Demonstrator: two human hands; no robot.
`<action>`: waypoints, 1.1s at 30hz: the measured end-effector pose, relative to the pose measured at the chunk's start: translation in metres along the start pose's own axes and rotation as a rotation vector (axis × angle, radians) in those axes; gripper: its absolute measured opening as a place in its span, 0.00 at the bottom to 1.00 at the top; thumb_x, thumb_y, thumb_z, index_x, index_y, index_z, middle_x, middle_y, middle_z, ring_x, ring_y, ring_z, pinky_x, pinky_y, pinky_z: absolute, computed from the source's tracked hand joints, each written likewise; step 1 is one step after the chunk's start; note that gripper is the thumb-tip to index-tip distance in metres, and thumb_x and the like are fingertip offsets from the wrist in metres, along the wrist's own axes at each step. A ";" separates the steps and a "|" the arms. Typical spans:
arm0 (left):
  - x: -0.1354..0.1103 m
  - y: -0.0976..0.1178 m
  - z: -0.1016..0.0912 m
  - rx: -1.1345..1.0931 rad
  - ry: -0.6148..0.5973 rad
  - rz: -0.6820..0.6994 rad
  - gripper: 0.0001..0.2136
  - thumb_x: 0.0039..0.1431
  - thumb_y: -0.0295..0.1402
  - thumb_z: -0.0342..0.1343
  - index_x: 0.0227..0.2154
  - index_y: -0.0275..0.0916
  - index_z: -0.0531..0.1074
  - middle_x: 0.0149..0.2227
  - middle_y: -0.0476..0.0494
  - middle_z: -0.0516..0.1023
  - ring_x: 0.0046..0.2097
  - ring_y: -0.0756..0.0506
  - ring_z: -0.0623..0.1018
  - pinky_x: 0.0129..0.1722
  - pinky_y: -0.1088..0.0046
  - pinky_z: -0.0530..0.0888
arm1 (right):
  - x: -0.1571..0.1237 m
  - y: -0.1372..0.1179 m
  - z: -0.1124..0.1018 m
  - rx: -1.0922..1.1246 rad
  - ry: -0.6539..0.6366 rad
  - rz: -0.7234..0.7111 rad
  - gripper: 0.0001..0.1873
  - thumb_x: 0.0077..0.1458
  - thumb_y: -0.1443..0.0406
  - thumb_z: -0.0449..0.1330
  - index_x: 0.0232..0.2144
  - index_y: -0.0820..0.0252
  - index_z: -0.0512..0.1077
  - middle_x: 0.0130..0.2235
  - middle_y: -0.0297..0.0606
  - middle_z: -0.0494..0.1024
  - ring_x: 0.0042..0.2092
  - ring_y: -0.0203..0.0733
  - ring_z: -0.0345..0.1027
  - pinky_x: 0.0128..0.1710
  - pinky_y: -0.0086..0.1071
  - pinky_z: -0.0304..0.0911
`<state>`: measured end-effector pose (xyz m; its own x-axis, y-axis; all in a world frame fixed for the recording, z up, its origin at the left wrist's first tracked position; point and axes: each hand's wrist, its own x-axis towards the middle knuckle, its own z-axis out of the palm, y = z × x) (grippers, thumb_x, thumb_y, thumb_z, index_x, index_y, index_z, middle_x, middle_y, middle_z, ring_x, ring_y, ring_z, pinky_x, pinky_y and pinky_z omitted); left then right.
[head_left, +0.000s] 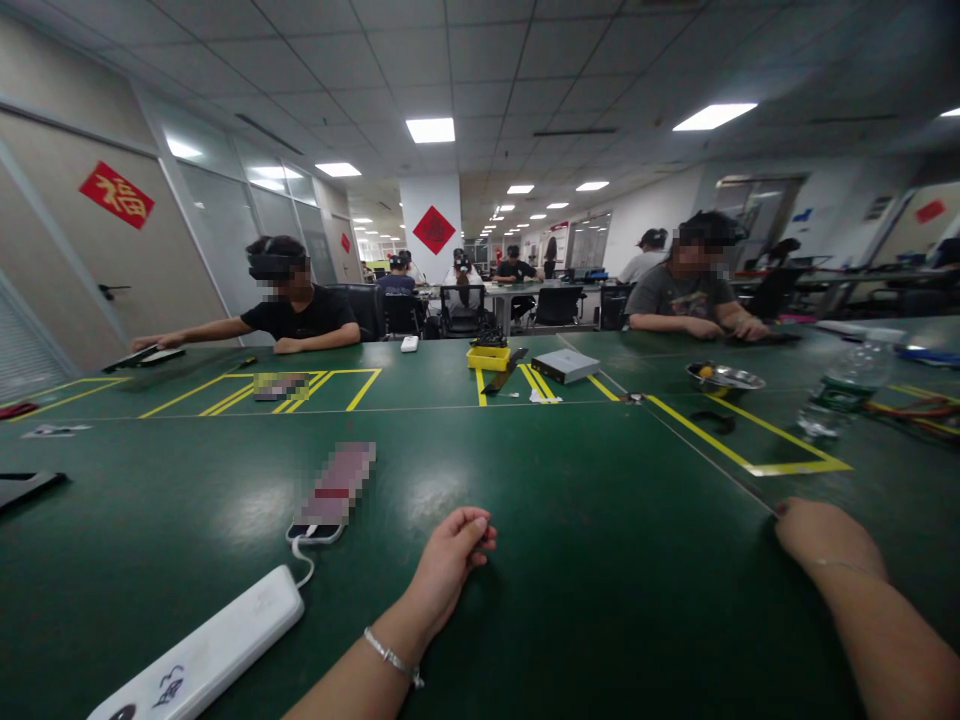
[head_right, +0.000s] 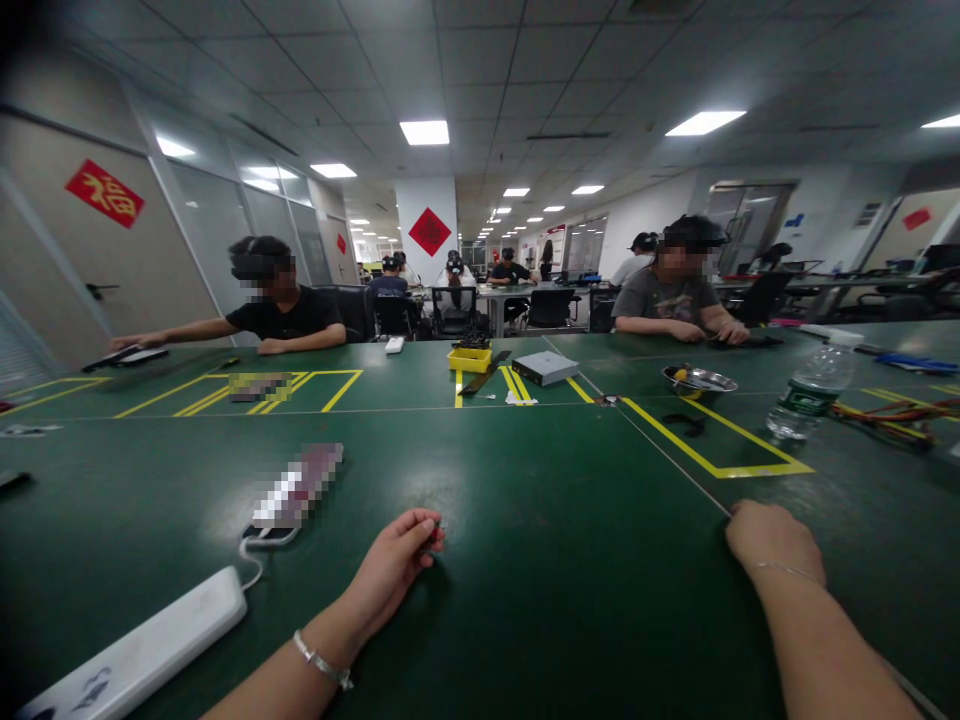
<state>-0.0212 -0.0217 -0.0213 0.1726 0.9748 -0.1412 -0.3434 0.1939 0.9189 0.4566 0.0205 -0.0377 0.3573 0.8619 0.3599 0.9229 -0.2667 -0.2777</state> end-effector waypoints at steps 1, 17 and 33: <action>0.000 0.001 0.001 0.006 -0.003 -0.005 0.11 0.47 0.36 0.56 0.31 0.35 0.67 0.27 0.48 0.71 0.28 0.53 0.70 0.26 0.80 0.63 | -0.003 -0.020 -0.005 -0.009 -0.042 0.042 0.17 0.44 0.66 0.46 0.30 0.68 0.72 0.34 0.61 0.69 0.38 0.58 0.65 0.30 0.47 0.55; 0.000 0.000 0.003 0.125 -0.056 0.039 0.11 0.41 0.29 0.60 0.30 0.36 0.68 0.23 0.53 0.68 0.26 0.54 0.67 0.26 0.79 0.62 | -0.104 -0.269 0.009 1.224 -0.774 0.091 0.11 0.36 0.67 0.62 0.28 0.63 0.70 0.30 0.35 0.72 0.30 0.32 0.64 0.35 0.30 0.58; -0.005 0.005 0.006 0.171 -0.091 0.045 0.13 0.47 0.38 0.56 0.33 0.34 0.70 0.23 0.50 0.69 0.24 0.54 0.67 0.24 0.79 0.61 | -0.125 -0.285 0.012 1.700 -0.996 0.274 0.13 0.42 0.60 0.61 0.28 0.60 0.63 0.24 0.29 0.67 0.25 0.28 0.61 0.25 0.24 0.56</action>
<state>-0.0180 -0.0262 -0.0137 0.2458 0.9667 -0.0714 -0.1921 0.1208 0.9739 0.1476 -0.0057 -0.0144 -0.3070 0.9305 -0.1996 -0.4079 -0.3181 -0.8558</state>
